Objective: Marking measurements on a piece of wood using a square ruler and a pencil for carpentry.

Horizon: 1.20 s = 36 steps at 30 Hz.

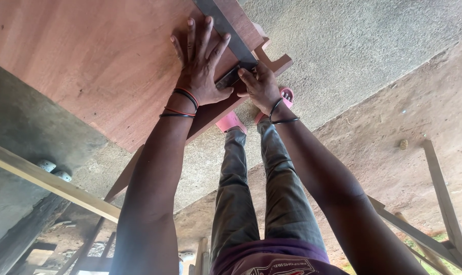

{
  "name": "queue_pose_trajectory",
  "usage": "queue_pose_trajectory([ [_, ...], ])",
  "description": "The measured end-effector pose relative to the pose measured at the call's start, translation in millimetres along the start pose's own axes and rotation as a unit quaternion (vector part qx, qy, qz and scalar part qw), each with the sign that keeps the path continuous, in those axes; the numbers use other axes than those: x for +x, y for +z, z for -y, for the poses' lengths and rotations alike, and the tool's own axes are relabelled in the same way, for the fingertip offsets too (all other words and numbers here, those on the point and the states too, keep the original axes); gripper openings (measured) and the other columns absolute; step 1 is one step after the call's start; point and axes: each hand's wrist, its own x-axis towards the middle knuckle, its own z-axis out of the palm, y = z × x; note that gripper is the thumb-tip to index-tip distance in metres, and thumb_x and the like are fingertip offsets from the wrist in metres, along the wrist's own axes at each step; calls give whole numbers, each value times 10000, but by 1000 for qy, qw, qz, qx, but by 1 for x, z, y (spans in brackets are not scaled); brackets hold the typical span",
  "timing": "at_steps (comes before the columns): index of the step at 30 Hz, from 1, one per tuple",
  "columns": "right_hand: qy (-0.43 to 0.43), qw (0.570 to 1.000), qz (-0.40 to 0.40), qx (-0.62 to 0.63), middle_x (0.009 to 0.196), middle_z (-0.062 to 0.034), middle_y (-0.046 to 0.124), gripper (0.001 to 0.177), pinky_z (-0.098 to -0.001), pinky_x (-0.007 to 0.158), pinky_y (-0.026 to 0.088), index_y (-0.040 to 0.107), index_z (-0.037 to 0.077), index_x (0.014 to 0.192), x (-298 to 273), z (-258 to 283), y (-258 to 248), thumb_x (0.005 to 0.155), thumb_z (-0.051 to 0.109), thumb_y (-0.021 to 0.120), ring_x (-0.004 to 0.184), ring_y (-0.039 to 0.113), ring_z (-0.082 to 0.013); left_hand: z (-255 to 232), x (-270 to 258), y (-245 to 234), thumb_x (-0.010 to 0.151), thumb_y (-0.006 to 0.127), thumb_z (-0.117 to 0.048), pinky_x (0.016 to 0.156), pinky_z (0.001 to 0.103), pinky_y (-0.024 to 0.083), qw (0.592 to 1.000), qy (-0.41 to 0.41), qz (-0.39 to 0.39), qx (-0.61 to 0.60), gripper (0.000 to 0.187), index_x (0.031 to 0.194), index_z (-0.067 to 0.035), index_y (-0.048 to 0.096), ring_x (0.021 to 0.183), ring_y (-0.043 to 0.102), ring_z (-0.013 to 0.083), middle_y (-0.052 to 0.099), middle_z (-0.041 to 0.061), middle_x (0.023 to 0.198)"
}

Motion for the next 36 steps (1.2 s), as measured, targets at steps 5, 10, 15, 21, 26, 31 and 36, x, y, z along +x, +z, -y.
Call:
queue_pose_trajectory([
  [5, -1, 1000, 13, 3, 979, -96, 652, 385, -361, 714, 657, 530, -42, 1251, -1, -2, -1, 1055, 285, 588, 831, 753, -213, 0, -1, 0, 593, 994, -597, 1094, 887, -47, 1000, 4, 4, 10, 1441, 1698, -307, 116, 1537, -127, 499, -47, 186, 1718],
  [10, -3, 1000, 8, 5, 1005, -89, 654, 379, -348, 719, 657, 543, -39, 1248, 3, -12, -3, 1049, 278, 602, 857, 763, -203, 1, -2, 2, 602, 995, -594, 1105, 882, -44, 1000, 7, -5, 13, 1445, 1704, -317, 102, 1550, -124, 483, -50, 175, 1728],
  [15, -1, 1000, 8, 3, 1019, -90, 678, 400, -336, 706, 652, 562, -36, 1264, 1, -5, -3, 1031, 285, 615, 862, 769, -194, 0, -4, 2, 612, 997, -587, 1111, 876, -47, 1000, 5, -9, 15, 1441, 1711, -322, 102, 1559, -122, 478, -53, 170, 1735],
  [21, 2, 1000, 18, 2, 979, -95, 665, 416, -323, 712, 654, 566, -39, 1291, 3, -10, -5, 1048, 296, 614, 824, 761, -182, 1, -3, 2, 618, 996, -569, 1104, 877, -48, 1000, 12, -12, 15, 1434, 1712, -320, 103, 1553, -132, 479, -57, 172, 1732],
  [26, -16, 1000, 18, 14, 989, -82, 692, 414, -314, 700, 651, 560, -38, 1290, 2, -9, -3, 1037, 284, 619, 818, 755, -160, 0, -4, 2, 614, 997, -586, 1109, 881, -40, 1000, 6, -3, 22, 1431, 1714, -317, 122, 1553, -128, 479, -55, 173, 1731],
  [31, -21, 1000, 16, 15, 993, -75, 698, 396, -304, 685, 673, 569, -36, 1292, 1, -6, -3, 1035, 259, 629, 813, 752, -154, 1, -2, 1, 612, 992, -590, 1103, 882, -39, 1000, 2, 2, 24, 1420, 1716, -314, 143, 1548, -126, 483, -51, 176, 1730],
  [36, -24, 999, 15, 23, 991, -61, 711, 369, -303, 692, 648, 574, -30, 1269, 3, -13, -2, 1033, 249, 630, 825, 760, -139, 2, -2, 3, 626, 989, -615, 1108, 873, -37, 999, 17, -22, 28, 1405, 1722, -322, 160, 1553, -129, 480, -56, 174, 1735],
])
